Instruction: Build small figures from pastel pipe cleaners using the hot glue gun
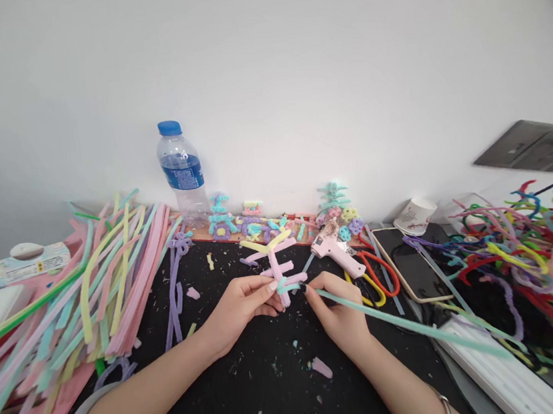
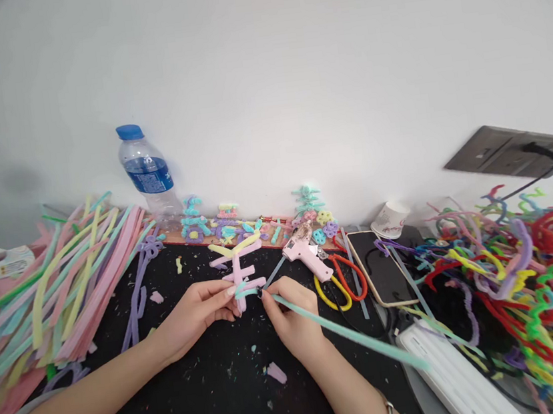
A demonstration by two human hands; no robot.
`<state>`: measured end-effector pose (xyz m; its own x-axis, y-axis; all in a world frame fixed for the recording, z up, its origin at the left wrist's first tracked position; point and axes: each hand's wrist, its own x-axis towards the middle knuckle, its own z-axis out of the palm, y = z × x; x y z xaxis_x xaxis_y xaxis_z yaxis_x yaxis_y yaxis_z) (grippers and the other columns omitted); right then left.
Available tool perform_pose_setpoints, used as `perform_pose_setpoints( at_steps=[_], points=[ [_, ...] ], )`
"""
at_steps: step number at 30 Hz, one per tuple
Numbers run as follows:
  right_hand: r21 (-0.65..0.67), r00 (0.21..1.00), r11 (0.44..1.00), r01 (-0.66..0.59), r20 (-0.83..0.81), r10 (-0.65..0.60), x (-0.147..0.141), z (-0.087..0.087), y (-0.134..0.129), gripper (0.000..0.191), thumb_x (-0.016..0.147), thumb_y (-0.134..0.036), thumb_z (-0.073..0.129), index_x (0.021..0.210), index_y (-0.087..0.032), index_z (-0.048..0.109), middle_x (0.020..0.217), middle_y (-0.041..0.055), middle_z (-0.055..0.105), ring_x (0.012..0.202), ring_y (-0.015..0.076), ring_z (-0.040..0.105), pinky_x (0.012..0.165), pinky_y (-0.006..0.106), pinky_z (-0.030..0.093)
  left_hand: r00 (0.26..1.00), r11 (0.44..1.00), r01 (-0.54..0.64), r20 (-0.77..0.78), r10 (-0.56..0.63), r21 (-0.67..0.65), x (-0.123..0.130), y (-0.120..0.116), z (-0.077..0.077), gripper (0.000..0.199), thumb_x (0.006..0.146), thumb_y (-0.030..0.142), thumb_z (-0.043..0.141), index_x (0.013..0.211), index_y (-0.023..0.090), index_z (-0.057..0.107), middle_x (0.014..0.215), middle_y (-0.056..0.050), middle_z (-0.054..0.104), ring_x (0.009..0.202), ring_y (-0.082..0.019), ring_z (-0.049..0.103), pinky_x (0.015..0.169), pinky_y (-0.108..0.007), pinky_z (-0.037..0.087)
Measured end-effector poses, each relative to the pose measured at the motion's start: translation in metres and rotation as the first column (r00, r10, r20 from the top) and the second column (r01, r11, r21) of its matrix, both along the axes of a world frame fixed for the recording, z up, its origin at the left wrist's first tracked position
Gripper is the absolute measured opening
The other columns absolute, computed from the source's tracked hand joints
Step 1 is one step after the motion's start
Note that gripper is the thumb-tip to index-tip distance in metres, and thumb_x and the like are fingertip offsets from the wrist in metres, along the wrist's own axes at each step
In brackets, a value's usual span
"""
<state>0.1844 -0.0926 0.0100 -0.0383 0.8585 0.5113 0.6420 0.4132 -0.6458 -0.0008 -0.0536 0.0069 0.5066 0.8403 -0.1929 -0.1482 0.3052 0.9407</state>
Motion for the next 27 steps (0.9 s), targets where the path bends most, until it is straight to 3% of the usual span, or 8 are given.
perform_pose_setpoints(
  at_steps=[4,11,18,27],
  points=[
    [0.079,0.995,0.996,-0.031,0.094,0.024,-0.0001,0.0027,-0.0018,0.021,0.088,-0.019,0.049,0.068,-0.019,0.054,0.061,0.0008,0.055,0.053,0.0125,0.049,0.051,0.024,0.038,1.000,1.000,0.012,0.011,-0.012,-0.007,0.0018,0.0007,0.0007,0.026,0.081,0.037,0.061,0.072,0.014,0.069,0.069,-0.005,0.066,0.066,-0.015,0.061,0.063,-0.025,0.050],
    [0.061,0.991,0.998,-0.032,0.135,0.024,-0.0001,0.0018,-0.0012,0.016,0.088,-0.017,0.048,0.074,-0.019,0.055,0.065,0.0016,0.055,0.057,0.0137,0.052,0.055,0.025,0.039,1.000,1.000,0.023,-0.002,-0.023,-0.001,0.0017,0.0012,0.0000,0.025,0.080,0.036,0.063,0.073,0.014,0.070,0.070,-0.005,0.067,0.067,-0.014,0.062,0.063,-0.023,0.050],
    [0.025,0.994,0.996,-0.082,0.069,0.081,0.0005,0.0029,-0.0010,0.013,0.087,-0.014,0.046,0.083,-0.018,0.058,0.072,0.0034,0.059,0.062,0.0142,0.055,0.059,0.024,0.042,0.995,0.992,0.025,-0.099,-0.013,0.121,0.0000,0.0025,0.0013,0.022,0.081,0.034,0.061,0.074,0.015,0.072,0.070,-0.005,0.068,0.067,-0.015,0.063,0.064,-0.024,0.050],
    [-0.005,0.988,0.989,-0.146,-0.055,0.145,-0.0016,-0.0014,-0.0008,0.012,0.085,-0.016,0.053,0.077,-0.017,0.061,0.069,0.0024,0.061,0.060,0.0133,0.055,0.056,0.024,0.042,0.985,0.966,0.089,-0.165,-0.050,0.241,-0.0017,0.0028,-0.0005,0.022,0.083,0.030,0.059,0.076,0.013,0.071,0.069,-0.004,0.068,0.067,-0.015,0.063,0.065,-0.024,0.051]
  ],
)
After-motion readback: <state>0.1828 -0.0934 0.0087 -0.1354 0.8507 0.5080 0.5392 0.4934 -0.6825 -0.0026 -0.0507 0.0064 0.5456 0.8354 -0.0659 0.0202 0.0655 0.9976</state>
